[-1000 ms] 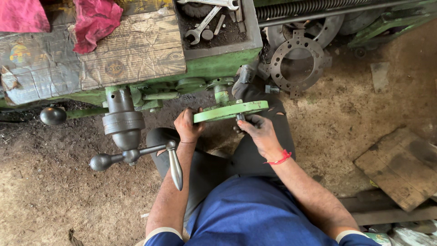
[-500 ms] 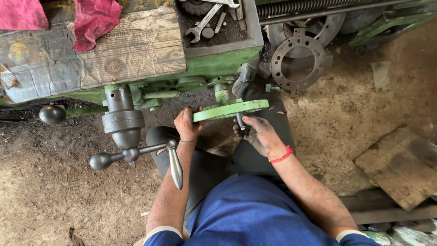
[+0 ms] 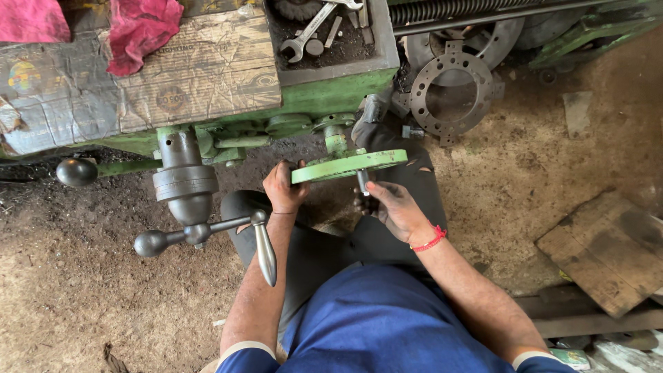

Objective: The person turns a handwheel and operates a lever on a large industrial lathe machine to control its movement and settings.

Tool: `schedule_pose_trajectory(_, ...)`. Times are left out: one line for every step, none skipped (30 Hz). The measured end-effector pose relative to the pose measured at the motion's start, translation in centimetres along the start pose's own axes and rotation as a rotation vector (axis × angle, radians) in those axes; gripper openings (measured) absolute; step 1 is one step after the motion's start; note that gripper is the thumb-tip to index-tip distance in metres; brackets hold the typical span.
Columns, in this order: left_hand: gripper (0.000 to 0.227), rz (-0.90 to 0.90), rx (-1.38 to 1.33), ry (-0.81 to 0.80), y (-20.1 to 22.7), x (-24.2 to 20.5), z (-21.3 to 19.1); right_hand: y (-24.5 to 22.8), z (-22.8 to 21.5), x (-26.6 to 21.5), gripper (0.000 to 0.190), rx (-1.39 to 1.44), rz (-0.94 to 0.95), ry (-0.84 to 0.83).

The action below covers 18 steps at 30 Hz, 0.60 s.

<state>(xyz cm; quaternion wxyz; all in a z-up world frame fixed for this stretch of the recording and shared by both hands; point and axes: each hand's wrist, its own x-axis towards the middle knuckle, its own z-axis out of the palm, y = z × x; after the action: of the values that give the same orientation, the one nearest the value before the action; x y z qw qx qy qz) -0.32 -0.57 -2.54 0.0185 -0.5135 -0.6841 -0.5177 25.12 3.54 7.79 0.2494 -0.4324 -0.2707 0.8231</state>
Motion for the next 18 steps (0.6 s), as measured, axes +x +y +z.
schedule_pose_trajectory(0.025, -0.001, 0.003, -0.001, 0.0, 0.0, 0.0, 0.2, -0.1, 0.0, 0.029, -0.043, -0.015, -0.002)
schedule_pose_trajectory(0.025, -0.002, 0.007, -0.001, -0.1, -0.1, 0.1, 0.3, -0.2, -0.1, 0.030, -0.087, -0.030, -0.004)
schedule_pose_trajectory(0.025, 0.002, 0.010, -0.002, -0.1, -0.1, 0.1, 0.2, -0.3, -0.1, 0.030, -0.111, -0.027, -0.004)
schedule_pose_trajectory(0.025, 0.005, 0.012, -0.002, -0.1, -0.1, 0.1, 0.2, -0.3, -0.1, 0.030, -0.136, -0.025, -0.003)
schedule_pose_trajectory(0.025, 0.007, 0.017, -0.001, -0.1, -0.1, 0.1, 0.1, -0.3, -0.1, 0.031, -0.162, -0.021, -0.005)
schedule_pose_trajectory(0.025, 0.008, 0.017, 0.000, -0.1, -0.1, 0.1, 0.0, -0.2, -0.1, 0.032, -0.259, -0.077, 0.009)
schedule_pose_trajectory(0.025, 0.008, 0.019, 0.002, -0.1, -0.1, 0.0, 0.0, -0.1, -0.2, 0.033, -0.356, -0.133, 0.021)
schedule_pose_trajectory(0.025, 0.008, 0.020, 0.004, -0.1, -0.1, 0.0, -0.1, 0.1, -0.3, 0.035, -0.452, -0.189, 0.033)
schedule_pose_trajectory(0.025, 0.012, 0.018, 0.004, -0.2, -0.1, 0.0, -0.3, 0.3, -0.9, 0.036, -0.592, -0.200, 0.114)
schedule_pose_trajectory(0.026, 0.016, 0.016, 0.004, -0.2, 0.0, 0.0, -0.7, 0.3, -1.7, 0.038, -0.731, -0.211, 0.196)
schedule_pose_trajectory(0.026, 0.020, 0.015, 0.004, -0.2, -0.1, -0.1, -1.1, 0.5, -2.3, 0.041, -0.870, -0.219, 0.279)
schedule_pose_trajectory(0.026, 0.012, 0.009, 0.001, -0.3, -0.1, -0.1, -1.8, 0.8, -2.5, 0.038, -1.037, -0.336, 0.327)
schedule_pose_trajectory(0.027, 0.006, 0.001, -0.002, -0.3, -0.1, -0.1, -2.9, 0.9, -2.8, 0.036, -1.202, -0.455, 0.377)
schedule_pose_trajectory(0.027, -0.001, -0.008, -0.006, -0.3, -0.1, -0.1, -3.8, 1.3, -2.8, 0.033, -1.366, -0.577, 0.425)
schedule_pose_trajectory(0.027, 0.004, -0.003, -0.006, -0.3, -0.1, -0.1, -4.8, 1.9, -2.8, 0.032, -1.397, -0.776, 0.352)
schedule_pose_trajectory(0.026, 0.009, 0.001, -0.005, -0.2, -0.1, -0.2, -6.1, 2.5, -2.7, 0.032, -1.420, -0.974, 0.272)
schedule_pose_trajectory(0.026, 0.014, 0.004, -0.001, -0.2, -0.1, -0.2, -7.3, 3.2, -2.2, 0.033, -1.438, -1.174, 0.184)
schedule_pose_trajectory(0.026, 0.014, 0.000, -0.002, -0.1, -0.1, -0.1, -8.2, 4.2, -1.5, 0.036, -1.492, -1.163, 0.104)
